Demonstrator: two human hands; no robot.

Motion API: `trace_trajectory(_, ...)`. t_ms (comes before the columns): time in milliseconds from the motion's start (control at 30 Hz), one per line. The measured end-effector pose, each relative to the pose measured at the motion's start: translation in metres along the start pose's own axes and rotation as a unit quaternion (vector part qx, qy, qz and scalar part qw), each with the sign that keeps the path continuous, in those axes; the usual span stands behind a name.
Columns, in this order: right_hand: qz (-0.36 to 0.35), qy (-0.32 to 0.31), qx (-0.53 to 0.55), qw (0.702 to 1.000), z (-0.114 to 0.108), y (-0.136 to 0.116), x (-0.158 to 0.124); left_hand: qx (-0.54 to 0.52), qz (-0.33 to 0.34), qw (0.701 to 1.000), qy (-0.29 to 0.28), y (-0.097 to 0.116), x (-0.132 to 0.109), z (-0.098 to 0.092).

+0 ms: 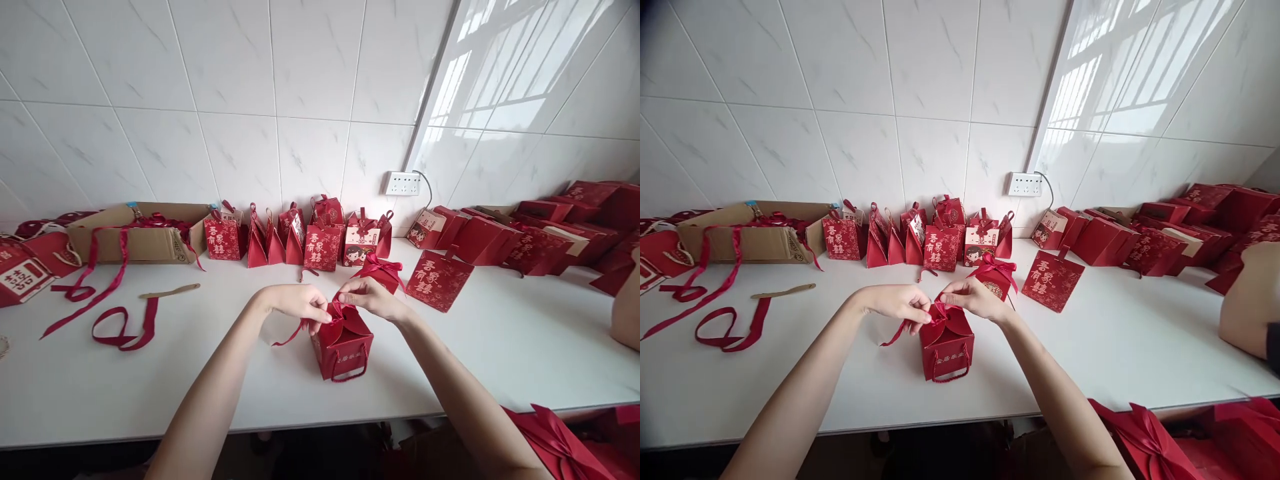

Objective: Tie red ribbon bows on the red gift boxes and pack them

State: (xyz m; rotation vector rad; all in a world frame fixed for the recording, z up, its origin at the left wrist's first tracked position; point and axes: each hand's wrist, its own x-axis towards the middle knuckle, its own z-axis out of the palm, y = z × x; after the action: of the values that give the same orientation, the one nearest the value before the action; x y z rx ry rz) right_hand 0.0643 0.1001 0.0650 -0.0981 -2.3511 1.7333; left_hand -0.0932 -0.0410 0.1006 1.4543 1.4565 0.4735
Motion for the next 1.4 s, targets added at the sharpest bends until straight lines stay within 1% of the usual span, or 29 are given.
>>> trace_trajectory(67,-0.012,0.041,0.007,0.999,0.000,0.008,0.004,-0.020,0.029,0.998,0.050,0.000,0.007,-0.001)
trace_trajectory(133,-0.019,0.084,0.030,0.996,0.002,0.016,0.005,-0.051,0.058,0.991,0.106,-0.006,0.011,0.001)
trace_trajectory(200,-0.022,0.127,0.052,0.990,0.006,0.023,0.003,-0.057,0.072,0.984,0.154,-0.014,0.013,0.006)
trace_trajectory(267,-0.026,0.159,0.055,0.985,0.012,0.027,-0.002,-0.039,0.082,0.979,0.185,-0.020,0.012,0.014)
trace_trajectory(300,-0.032,0.168,0.050,0.984,0.015,0.027,-0.006,-0.030,0.088,0.977,0.191,-0.022,0.010,0.018)
trace_trajectory(400,-0.053,0.178,0.032,0.982,0.022,0.025,-0.016,-0.030,0.097,0.974,0.202,-0.023,0.006,0.029)
trace_trajectory(500,-0.074,0.181,0.036,0.980,0.026,0.019,-0.024,-0.009,0.092,0.970,0.223,-0.020,0.004,0.033)
trace_trajectory(633,-0.091,0.170,0.005,0.981,0.026,0.014,-0.027,0.045,0.119,0.958,0.258,-0.022,0.005,0.030)
trace_trajectory(800,-0.102,0.184,-0.048,0.976,0.025,0.014,-0.027,0.067,0.133,0.945,0.293,-0.027,0.007,0.025)
trace_trajectory(867,-0.108,0.188,-0.066,0.974,0.025,0.014,-0.027,0.086,0.142,0.941,0.296,-0.027,0.007,0.025)
trace_trajectory(933,-0.114,0.177,-0.067,0.975,0.025,0.014,-0.027,0.097,0.142,0.940,0.293,-0.026,0.006,0.025)
trace_trajectory(1033,-0.125,0.133,-0.060,0.981,0.025,0.014,-0.028,0.082,0.141,0.950,0.267,-0.021,0.004,0.025)
trace_trajectory(1100,-0.137,0.120,-0.070,0.981,0.025,0.015,-0.027,0.056,0.147,0.956,0.247,-0.018,0.003,0.025)
trace_trajectory(1167,-0.149,0.124,-0.082,0.978,0.025,0.016,-0.027,0.020,0.147,0.961,0.236,-0.017,0.004,0.026)
trace_trajectory(1233,-0.151,0.132,-0.081,0.976,0.026,0.018,-0.026,-0.012,0.127,0.963,0.238,-0.018,0.005,0.027)
trace_trajectory(1333,-0.136,0.145,-0.069,0.978,0.028,0.021,-0.025,-0.044,0.098,0.963,0.249,-0.021,0.007,0.027)
trace_trajectory(1400,-0.122,0.167,-0.052,0.977,0.031,0.022,-0.024,-0.066,0.100,0.966,0.231,-0.022,0.006,0.026)
